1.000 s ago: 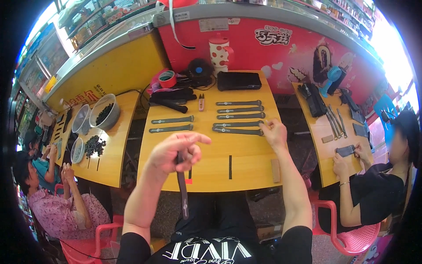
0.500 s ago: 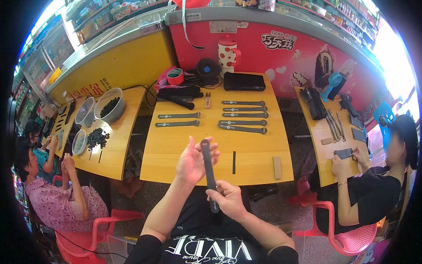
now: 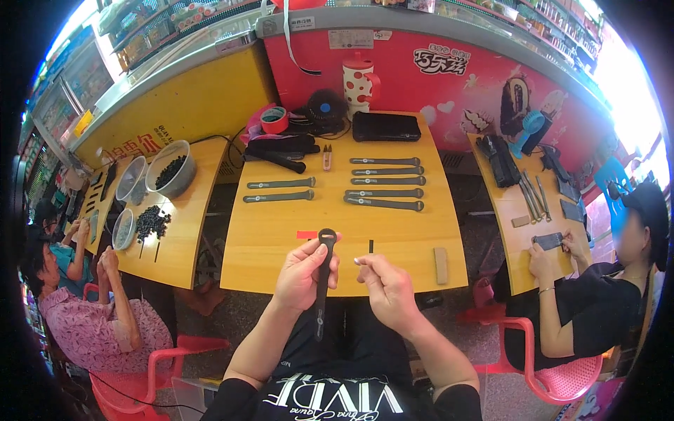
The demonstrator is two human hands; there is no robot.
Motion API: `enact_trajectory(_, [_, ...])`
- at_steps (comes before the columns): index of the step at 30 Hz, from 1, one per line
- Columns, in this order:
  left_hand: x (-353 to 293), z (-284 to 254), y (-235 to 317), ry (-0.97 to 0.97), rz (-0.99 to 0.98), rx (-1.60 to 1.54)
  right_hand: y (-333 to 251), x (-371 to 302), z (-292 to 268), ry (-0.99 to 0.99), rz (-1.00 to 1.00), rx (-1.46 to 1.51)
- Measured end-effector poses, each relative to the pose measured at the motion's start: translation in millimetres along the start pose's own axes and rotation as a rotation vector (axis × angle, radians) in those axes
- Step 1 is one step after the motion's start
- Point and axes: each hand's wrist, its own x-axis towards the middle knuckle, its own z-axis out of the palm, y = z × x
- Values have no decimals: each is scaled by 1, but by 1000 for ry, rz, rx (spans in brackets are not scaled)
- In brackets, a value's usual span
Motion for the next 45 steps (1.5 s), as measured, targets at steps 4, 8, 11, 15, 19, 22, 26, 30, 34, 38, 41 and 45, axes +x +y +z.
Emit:
enact_trajectory(4, [2, 1, -3, 10, 0, 32, -17, 20, 0, 18, -313, -386])
enact_trajectory(8, [3, -1, -3, 6, -42, 9, -20, 25, 8, 86, -402, -599])
enact_trajectory(11, [4, 1, -3, 16, -59, 18, -18, 25, 10, 86, -392, -619])
enact_trajectory(15, [5, 1, -4, 17, -61, 3, -17, 25, 12, 91, -401, -635])
enact_trajectory(19, [6, 1, -6, -3, -62, -8, -15, 25, 12, 104, -404, -655])
enact_trajectory(22, [7, 1, -6, 6, -68, -4, -15, 25, 11, 106, -395, -669])
enact_trajectory(26, [7, 2, -9, 24, -80, -6, -14, 25, 10, 74, -371, -680])
enact_trajectory(30, [6, 3, -15, 60, -6, 146, -7, 23, 8, 57, -375, -682])
enact_trajectory(34, [3, 9, -13, 110, 55, 396, 1, 22, 7, 50, -391, -625])
enact_trajectory(38, [3, 10, -18, 129, 90, 449, 7, 24, 8, 49, -417, -581])
enact_trajectory(41, [3, 11, -18, 123, 78, 408, 10, 24, 7, 79, -459, -579])
enact_trajectory(45, [5, 10, -16, 76, 25, 362, 8, 26, 3, 107, -493, -581])
